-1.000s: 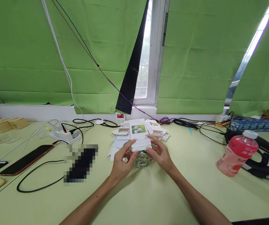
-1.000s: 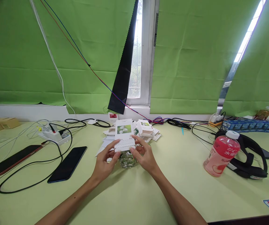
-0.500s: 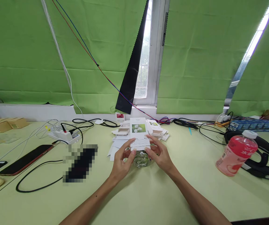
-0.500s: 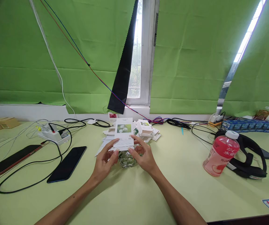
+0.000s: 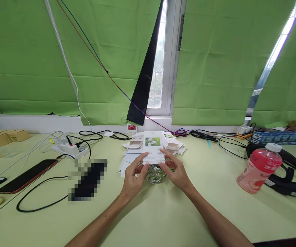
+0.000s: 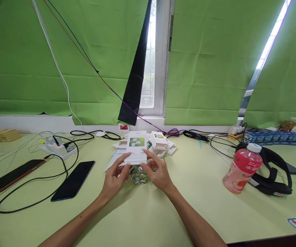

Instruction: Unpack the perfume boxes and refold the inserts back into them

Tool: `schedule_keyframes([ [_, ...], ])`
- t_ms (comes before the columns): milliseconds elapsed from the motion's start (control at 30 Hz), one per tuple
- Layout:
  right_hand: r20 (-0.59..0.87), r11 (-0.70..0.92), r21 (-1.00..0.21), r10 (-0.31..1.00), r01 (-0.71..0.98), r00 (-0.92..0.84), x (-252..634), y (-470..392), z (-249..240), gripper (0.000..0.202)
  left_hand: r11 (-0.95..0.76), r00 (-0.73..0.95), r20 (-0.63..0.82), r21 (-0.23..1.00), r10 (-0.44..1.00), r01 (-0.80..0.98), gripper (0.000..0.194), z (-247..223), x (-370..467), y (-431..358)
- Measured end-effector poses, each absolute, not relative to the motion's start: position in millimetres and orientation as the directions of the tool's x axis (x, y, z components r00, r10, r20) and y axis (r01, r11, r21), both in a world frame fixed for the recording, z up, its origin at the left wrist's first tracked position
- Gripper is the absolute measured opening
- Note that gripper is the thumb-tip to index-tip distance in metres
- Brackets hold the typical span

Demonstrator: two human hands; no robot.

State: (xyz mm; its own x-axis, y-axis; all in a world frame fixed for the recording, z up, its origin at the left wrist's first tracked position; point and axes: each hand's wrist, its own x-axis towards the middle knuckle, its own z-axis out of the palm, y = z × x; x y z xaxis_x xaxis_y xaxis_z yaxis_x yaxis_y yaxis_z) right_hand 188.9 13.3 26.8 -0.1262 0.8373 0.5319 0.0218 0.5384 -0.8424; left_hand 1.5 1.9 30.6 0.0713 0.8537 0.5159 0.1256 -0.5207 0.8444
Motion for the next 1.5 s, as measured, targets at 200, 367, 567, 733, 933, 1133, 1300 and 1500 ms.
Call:
schedule_keyframes([
  [200, 0.561, 0.569, -0.818, 0.822, 0.089, -0.103, 190.0, 14.8, 24.2, 0.05, -0.525, 0.032, 0.532, 0.823, 0.846, 0.214, 0.045, 28.0, 1.6, 3.9],
  [367, 0.603, 0.609, -0.78, 0.793, 0.144, -0.083, 190.2, 14.8, 23.9, 0.047, -0.509, 0.031, 0.517, 0.828, 0.855, 0.234, 0.047, 27.4, 0.3, 5.0],
  [567, 0.638, 0.641, -0.748, 0.766, 0.172, -0.079, 190.7, 16.1, 21.7, 0.044, -0.525, 0.032, 0.533, 0.818, 0.845, 0.236, 0.046, 27.7, -0.3, 5.9],
  [733, 0.654, 0.657, -0.733, 0.752, 0.179, -0.084, 191.3, 16.7, 21.8, 0.044, -0.53, 0.034, 0.541, 0.805, 0.84, 0.266, 0.045, 27.5, -1.4, 5.8],
  [933, 0.672, 0.671, -0.714, 0.737, 0.199, -0.074, 190.9, 16.7, 21.9, 0.041, -0.539, 0.023, 0.565, 0.773, 0.824, 0.336, 0.043, 26.1, -2.3, 6.0],
  [1133, 0.693, 0.688, -0.695, 0.718, 0.209, -0.061, 190.5, 16.8, 22.5, 0.039, -0.558, 0.026, 0.587, 0.754, 0.809, 0.347, 0.04, 28.0, -1.5, 5.7],
  [1300, 0.705, 0.7, -0.684, 0.706, 0.204, -0.059, 190.7, 16.3, 22.0, 0.039, -0.597, 0.02, 0.638, 0.708, 0.769, 0.378, 0.036, 26.2, -2.9, 5.9],
  [1500, 0.713, 0.704, -0.677, 0.7, 0.214, -0.046, 190.6, 16.6, 20.8, 0.037, -0.627, 0.021, 0.678, 0.668, 0.735, 0.401, 0.035, 25.2, -3.0, 5.9],
])
